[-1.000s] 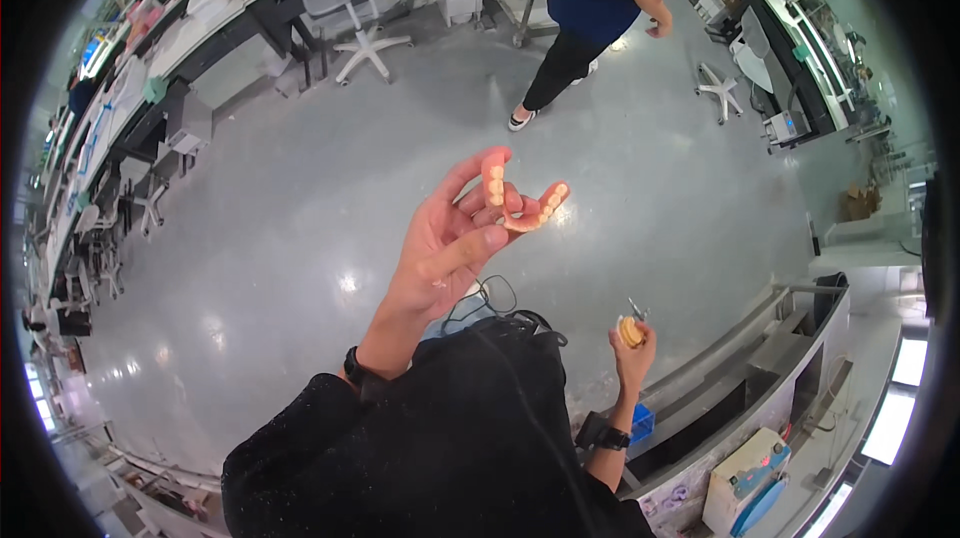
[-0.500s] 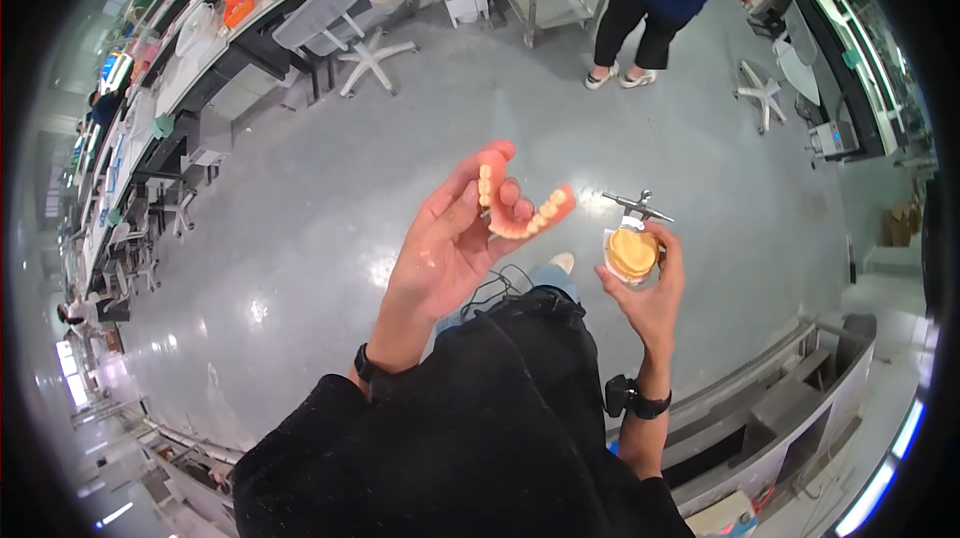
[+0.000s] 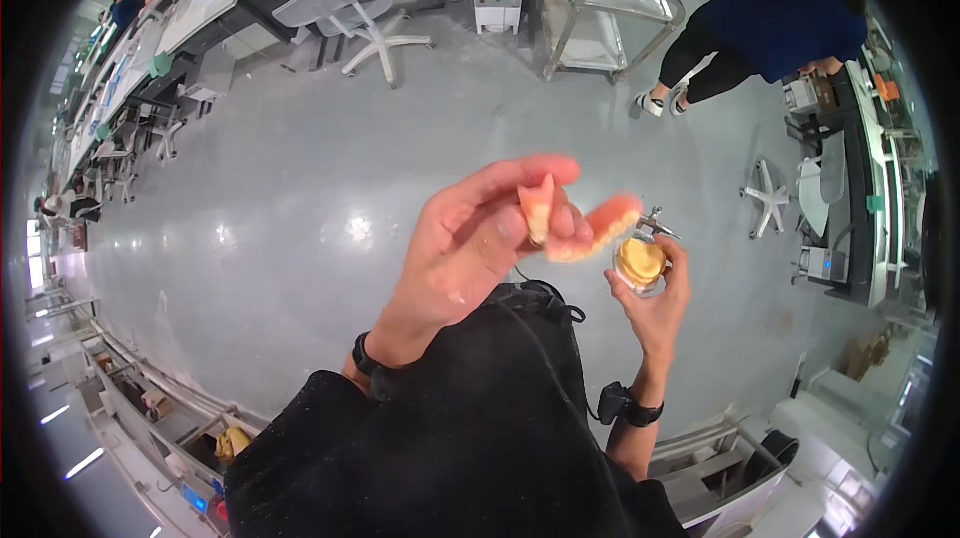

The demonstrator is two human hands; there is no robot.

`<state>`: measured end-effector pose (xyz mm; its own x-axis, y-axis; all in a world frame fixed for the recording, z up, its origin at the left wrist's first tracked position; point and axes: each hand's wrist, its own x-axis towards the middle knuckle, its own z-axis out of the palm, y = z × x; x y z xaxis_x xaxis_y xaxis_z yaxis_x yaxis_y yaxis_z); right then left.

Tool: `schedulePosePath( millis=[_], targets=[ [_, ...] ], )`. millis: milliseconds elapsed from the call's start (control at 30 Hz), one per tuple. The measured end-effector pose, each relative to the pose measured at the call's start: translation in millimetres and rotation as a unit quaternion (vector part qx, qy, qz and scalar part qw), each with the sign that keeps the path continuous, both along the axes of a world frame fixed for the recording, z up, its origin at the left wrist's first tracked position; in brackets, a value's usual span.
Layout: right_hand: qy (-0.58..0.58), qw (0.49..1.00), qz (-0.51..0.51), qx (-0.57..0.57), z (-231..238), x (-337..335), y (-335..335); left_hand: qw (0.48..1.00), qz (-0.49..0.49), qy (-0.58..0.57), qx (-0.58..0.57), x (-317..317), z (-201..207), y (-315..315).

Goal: Cleaning and adjusting dental dentures using a pressurized machine and hand tools.

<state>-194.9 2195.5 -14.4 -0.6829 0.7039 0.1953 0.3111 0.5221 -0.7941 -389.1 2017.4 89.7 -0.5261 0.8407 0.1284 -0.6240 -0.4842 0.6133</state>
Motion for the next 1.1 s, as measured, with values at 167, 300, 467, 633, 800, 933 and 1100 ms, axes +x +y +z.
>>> schedulePosePath(
  millis=[167, 300, 467, 633, 800, 933, 1100],
  targets=[
    [-0.052, 0.997, -0.033, -0.039, -13.0, -48.1, 86.0, 0.834, 0.240, 0.480, -0.128, -72.7, 12.0, 85.2],
    [-0.049, 0.992, -0.071, -0.093, -18.7, -74.6, 152.3, 0.780, 0.255, 0.560, -0.115, -128.9, 33.2, 153.8],
    [-0.037, 0.985, -0.145, -0.088, -14.7, -96.5, 214.8, 0.814, 0.205, 0.523, -0.147, -176.3, 41.9, 235.1],
    [-0.021, 0.971, -0.214, -0.107, -25.7, -99.3, 277.1, 0.826, 0.161, 0.520, -0.147, -200.9, 36.7, 323.3],
    [-0.018, 0.958, -0.259, -0.119, -38.3, -94.6, 342.9, 0.944, 0.015, 0.318, -0.088, -206.0, 19.0, 420.4],
    [-0.009, 0.950, -0.284, -0.126, -39.4, -90.2, 414.8, 0.985, -0.169, 0.035, 0.001, -206.4, 6.8, 509.7],
    [-0.006, 0.946, -0.300, -0.123, -32.2, -80.5, 527.7, 0.969, -0.238, -0.060, 0.008, -200.0, 3.4, 633.5]
  ],
)
